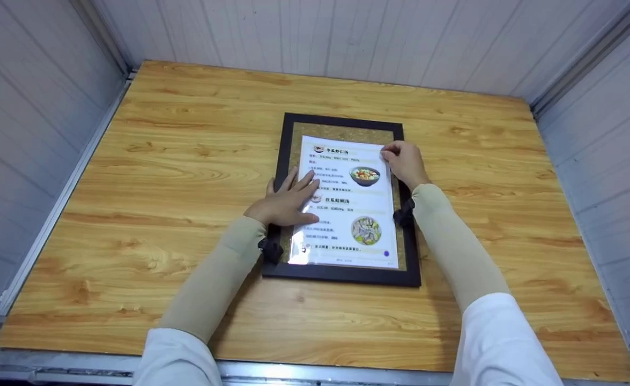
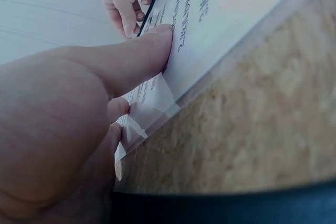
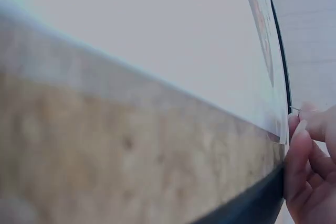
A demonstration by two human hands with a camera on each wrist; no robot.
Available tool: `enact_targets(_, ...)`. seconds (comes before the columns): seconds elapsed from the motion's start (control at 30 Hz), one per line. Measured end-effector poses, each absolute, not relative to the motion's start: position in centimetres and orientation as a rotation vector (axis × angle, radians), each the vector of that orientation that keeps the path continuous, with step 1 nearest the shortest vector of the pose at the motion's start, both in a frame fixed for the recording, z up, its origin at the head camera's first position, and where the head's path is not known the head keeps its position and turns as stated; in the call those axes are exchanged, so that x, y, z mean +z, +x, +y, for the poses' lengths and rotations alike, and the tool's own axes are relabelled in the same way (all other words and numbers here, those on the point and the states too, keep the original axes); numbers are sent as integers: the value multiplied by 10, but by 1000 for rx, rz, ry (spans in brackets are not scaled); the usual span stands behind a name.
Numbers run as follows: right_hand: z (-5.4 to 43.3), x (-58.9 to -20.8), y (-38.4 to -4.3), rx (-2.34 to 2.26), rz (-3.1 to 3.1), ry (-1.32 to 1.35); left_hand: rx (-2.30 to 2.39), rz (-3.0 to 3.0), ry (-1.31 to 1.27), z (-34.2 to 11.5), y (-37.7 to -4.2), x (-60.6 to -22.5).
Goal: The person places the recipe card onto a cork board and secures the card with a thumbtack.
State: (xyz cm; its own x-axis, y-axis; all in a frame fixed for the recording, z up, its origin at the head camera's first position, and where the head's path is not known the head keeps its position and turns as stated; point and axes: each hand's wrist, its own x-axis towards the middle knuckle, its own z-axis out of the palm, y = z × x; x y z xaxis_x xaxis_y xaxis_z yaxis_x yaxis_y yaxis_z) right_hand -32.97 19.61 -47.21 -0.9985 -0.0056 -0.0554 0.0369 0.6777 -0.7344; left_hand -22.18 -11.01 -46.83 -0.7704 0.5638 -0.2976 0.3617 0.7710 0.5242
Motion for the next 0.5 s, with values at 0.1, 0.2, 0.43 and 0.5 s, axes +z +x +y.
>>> enact_targets(0.1,195,-471,-330,-1210,2835,40,611,2529,694,-110,-221,-469)
enact_targets(0.2,195,-471,-330,-1202,2832,53,611,2531,694,-109,-221,-469)
enact_targets(0.43,196,-471,-332,-1226,2804,111,623,2531,699,-109,-221,-469)
enact_targets(0.5,196,-471,-333,-1236,2800,117,625,2533,699,-110,-221,-468)
